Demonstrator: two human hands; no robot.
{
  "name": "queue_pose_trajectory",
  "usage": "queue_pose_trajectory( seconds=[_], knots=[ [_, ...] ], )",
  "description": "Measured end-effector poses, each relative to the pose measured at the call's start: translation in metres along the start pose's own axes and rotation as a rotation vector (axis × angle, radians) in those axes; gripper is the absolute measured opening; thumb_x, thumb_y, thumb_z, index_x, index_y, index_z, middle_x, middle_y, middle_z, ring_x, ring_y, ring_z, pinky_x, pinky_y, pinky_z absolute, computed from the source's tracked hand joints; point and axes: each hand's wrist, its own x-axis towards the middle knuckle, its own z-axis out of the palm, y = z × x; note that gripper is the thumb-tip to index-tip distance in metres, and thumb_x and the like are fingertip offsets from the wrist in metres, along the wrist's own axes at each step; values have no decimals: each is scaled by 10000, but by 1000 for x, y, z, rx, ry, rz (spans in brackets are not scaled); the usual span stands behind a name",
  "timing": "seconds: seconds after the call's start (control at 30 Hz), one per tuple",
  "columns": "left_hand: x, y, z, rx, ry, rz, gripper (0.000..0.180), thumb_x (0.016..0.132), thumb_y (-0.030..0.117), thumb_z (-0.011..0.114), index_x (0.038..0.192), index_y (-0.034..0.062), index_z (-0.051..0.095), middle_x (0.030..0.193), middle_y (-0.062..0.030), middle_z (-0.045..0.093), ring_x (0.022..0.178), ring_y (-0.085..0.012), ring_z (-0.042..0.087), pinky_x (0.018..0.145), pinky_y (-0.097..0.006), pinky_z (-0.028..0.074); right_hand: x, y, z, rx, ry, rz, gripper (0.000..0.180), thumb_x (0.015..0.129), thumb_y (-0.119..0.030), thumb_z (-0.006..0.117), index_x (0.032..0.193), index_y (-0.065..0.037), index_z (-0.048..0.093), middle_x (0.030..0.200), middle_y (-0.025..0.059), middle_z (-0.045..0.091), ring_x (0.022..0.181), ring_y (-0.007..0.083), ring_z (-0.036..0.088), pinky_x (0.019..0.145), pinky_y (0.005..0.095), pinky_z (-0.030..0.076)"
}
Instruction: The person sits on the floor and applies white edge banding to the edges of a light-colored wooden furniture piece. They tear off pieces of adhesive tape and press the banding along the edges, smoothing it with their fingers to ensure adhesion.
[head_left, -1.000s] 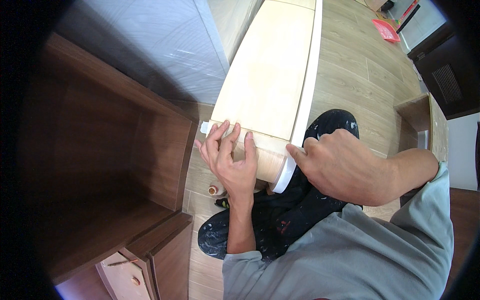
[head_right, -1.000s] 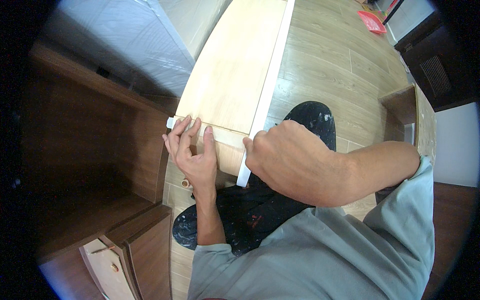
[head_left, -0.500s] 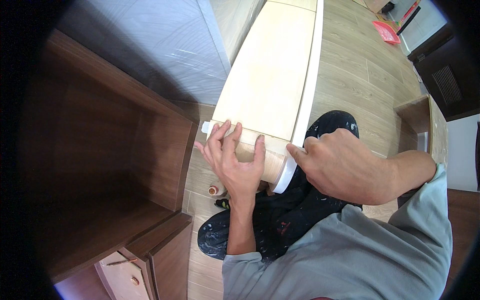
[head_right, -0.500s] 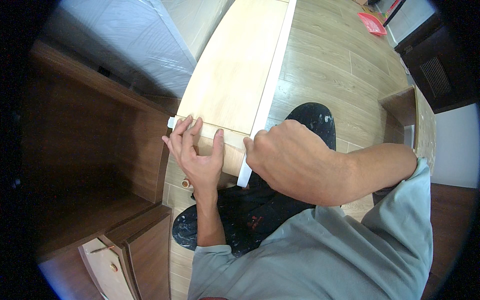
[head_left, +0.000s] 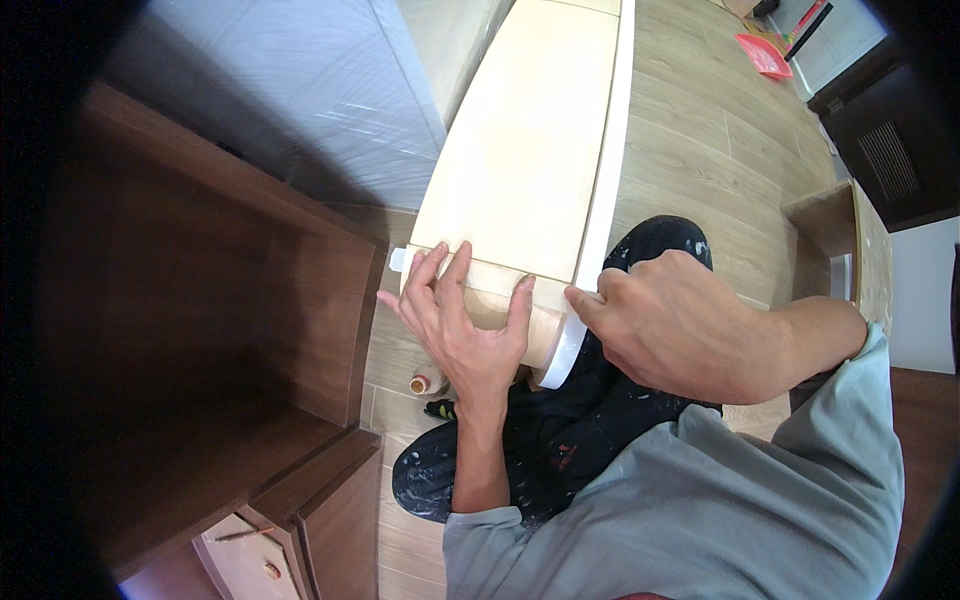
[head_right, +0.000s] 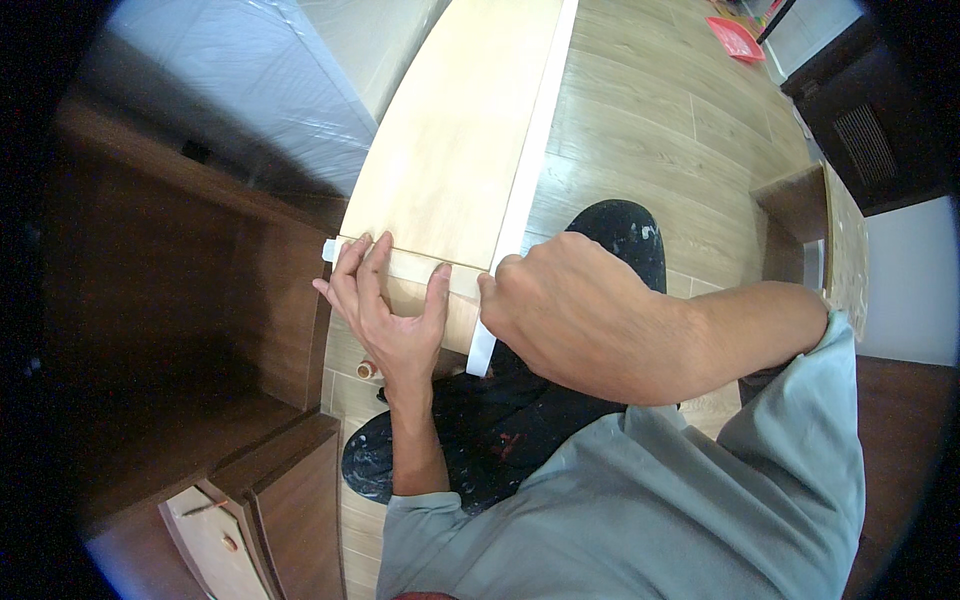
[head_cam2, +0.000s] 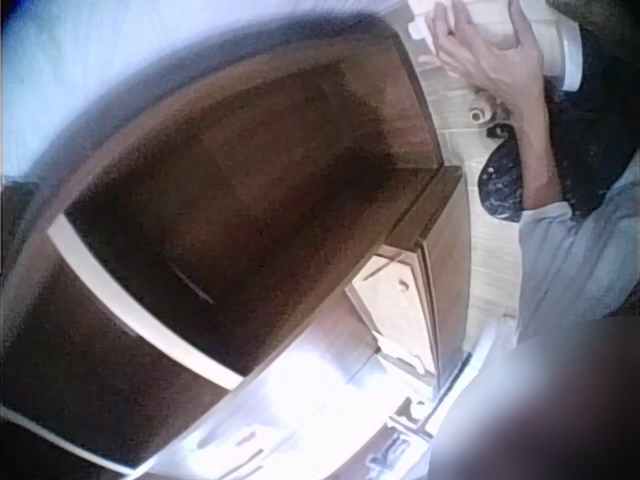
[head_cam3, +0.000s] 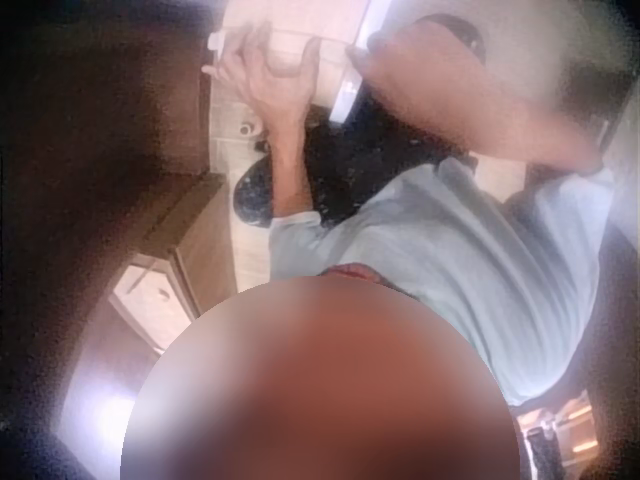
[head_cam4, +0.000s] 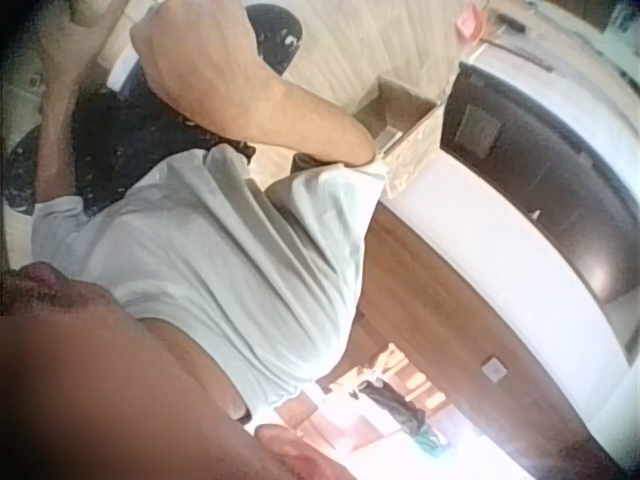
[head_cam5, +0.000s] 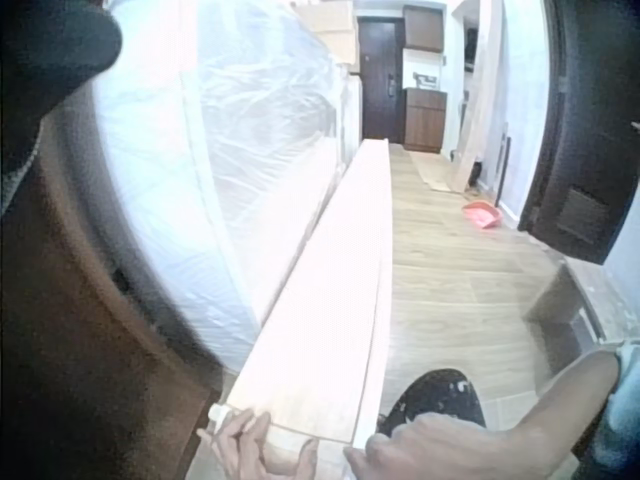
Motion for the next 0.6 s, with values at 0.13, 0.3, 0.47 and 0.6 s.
queue_pose_trajectory(
  seconds=[0.13, 0.3, 0.47, 0.6],
  knots=[
    [1, 2, -3, -5, -29, 10, 765, 784, 430, 903, 1442, 133, 651, 1485, -123, 527, 1504, -393, 408, 1262, -777, 43, 1, -1, 2, -6, 30, -9, 455, 892, -166, 764, 1274, 76, 715, 793, 153, 692, 679, 281, 733, 585, 380, 537],
    [0, 3, -6, 9, -64, 11, 725, 830, 417, 877, 1465, 146, 657, 1538, -110, 533, 1520, -387, 398, 1272, -763, 26, 0, -4, 0, -12, 38, -4, 351, 910, -145, 729, 1179, 78, 708, 773, 152, 696, 671, 278, 737, 578, 374, 548],
    [0, 1, 5, 19, -7, -63, 576, 904, 332, 833, 1430, 144, 694, 1520, -69, 587, 1516, -357, 422, 1291, -728, 56, -3, -7, -3, 14, -7, 25, 464, 909, -111, 732, 1330, 80, 695, 795, 144, 686, 666, 260, 718, 576, 369, 535],
    [1, 0, 3, -21, 11, -69, 570, 900, 308, 835, 1426, 140, 697, 1489, -66, 618, 1498, -350, 456, 1294, -715, 70, -11, -16, -7, -28, 148, -35, 205, 946, -121, 670, 991, 75, 709, 707, 130, 692, 654, 266, 751, 549, 357, 554]
  ],
)
